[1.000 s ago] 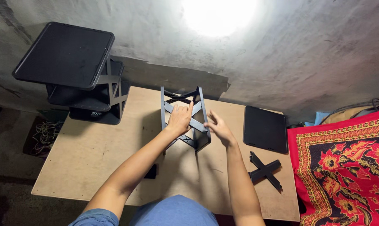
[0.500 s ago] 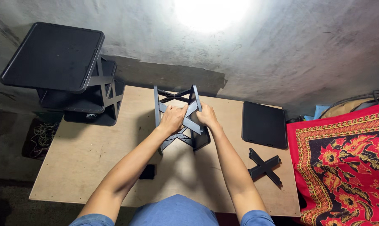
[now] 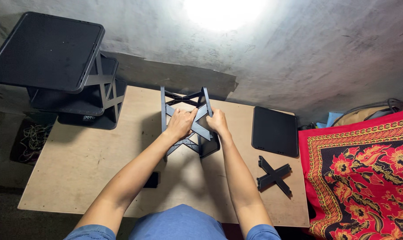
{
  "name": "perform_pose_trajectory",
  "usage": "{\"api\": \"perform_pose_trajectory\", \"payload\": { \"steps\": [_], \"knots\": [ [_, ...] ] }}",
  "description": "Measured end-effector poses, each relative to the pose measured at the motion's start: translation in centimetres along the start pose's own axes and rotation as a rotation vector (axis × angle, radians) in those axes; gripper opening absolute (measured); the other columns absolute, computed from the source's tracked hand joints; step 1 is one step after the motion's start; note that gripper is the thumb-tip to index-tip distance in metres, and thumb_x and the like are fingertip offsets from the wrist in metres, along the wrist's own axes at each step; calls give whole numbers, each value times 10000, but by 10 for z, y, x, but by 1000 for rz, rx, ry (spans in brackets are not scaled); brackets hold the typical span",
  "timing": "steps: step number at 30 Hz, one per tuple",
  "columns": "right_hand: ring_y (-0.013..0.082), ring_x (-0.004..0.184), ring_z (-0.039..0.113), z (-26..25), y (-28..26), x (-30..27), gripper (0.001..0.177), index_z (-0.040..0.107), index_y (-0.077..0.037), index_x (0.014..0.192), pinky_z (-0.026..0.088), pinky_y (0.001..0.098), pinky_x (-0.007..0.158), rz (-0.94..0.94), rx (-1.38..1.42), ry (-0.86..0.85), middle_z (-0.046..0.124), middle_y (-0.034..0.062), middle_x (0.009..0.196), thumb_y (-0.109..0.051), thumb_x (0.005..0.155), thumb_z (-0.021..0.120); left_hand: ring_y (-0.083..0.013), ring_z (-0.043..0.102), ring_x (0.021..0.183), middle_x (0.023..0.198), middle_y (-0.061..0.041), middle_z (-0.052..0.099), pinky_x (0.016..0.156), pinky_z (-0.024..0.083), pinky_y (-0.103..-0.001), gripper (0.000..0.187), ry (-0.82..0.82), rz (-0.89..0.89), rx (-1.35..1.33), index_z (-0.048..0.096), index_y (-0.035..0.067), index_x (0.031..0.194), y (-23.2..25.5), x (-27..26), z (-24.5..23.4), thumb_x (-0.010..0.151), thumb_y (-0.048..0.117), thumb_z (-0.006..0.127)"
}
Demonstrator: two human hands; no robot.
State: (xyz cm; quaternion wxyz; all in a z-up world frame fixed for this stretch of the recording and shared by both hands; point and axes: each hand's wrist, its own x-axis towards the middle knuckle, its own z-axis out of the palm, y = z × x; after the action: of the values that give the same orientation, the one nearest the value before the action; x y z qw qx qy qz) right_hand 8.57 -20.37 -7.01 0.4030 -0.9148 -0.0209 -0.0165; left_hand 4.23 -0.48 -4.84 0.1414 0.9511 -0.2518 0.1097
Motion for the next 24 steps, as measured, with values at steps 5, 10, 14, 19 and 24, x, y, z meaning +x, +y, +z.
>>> {"api": "perform_pose_trajectory", "payload": {
  "steps": [5, 10, 14, 19, 24],
  "knots": [
    [414, 995, 715, 11, -17, -6, 445, 745, -89, 1176, 551, 450, 904, 117, 5, 127, 745, 254, 1010, -57, 761, 586, -275, 671, 931, 902, -119, 725, 899, 458, -415, 646, 14, -21, 112, 540, 37, 1472, 2, 3, 0, 852, 45, 720],
    [384, 996, 734, -6, -14, -9, 468, 716, -87, 1199, 558, 431, 901, 28, 82, 28, 746, 241, 1019, -59, 750, 586, -300, 666, 907, 902, -137, 726, 862, 445, -427, 739, 42, 21, -65, 553, 5, 1377, -5, -1, -8, 671, 90, 754],
    [354, 990, 762, -8, -9, -5, 409, 739, -65, 1153, 572, 414, 904, 44, 101, 7, 764, 223, 1021, -65, 771, 593, -291, 666, 936, 894, -118, 729, 881, 449, -418, 731, 7, -15, -15, 547, 14, 1404, 2, 2, -5, 704, 66, 750],
    [383, 958, 731, 22, -4, -4, 438, 762, -52, 1170, 555, 428, 882, 94, 19, 192, 758, 252, 982, -30, 760, 608, -290, 657, 936, 877, -124, 720, 898, 451, -418, 657, 42, -31, 61, 543, 24, 1435, 4, 3, -4, 814, 54, 757],
    [279, 866, 766, -6, 24, 6, 436, 743, -41, 1163, 591, 372, 797, 38, 193, -11, 788, 189, 948, -30, 745, 618, -307, 640, 979, 914, -122, 716, 900, 442, -429, 700, -74, 21, -71, 558, 54, 1340, -6, -7, -33, 674, 38, 771]
  ]
}}
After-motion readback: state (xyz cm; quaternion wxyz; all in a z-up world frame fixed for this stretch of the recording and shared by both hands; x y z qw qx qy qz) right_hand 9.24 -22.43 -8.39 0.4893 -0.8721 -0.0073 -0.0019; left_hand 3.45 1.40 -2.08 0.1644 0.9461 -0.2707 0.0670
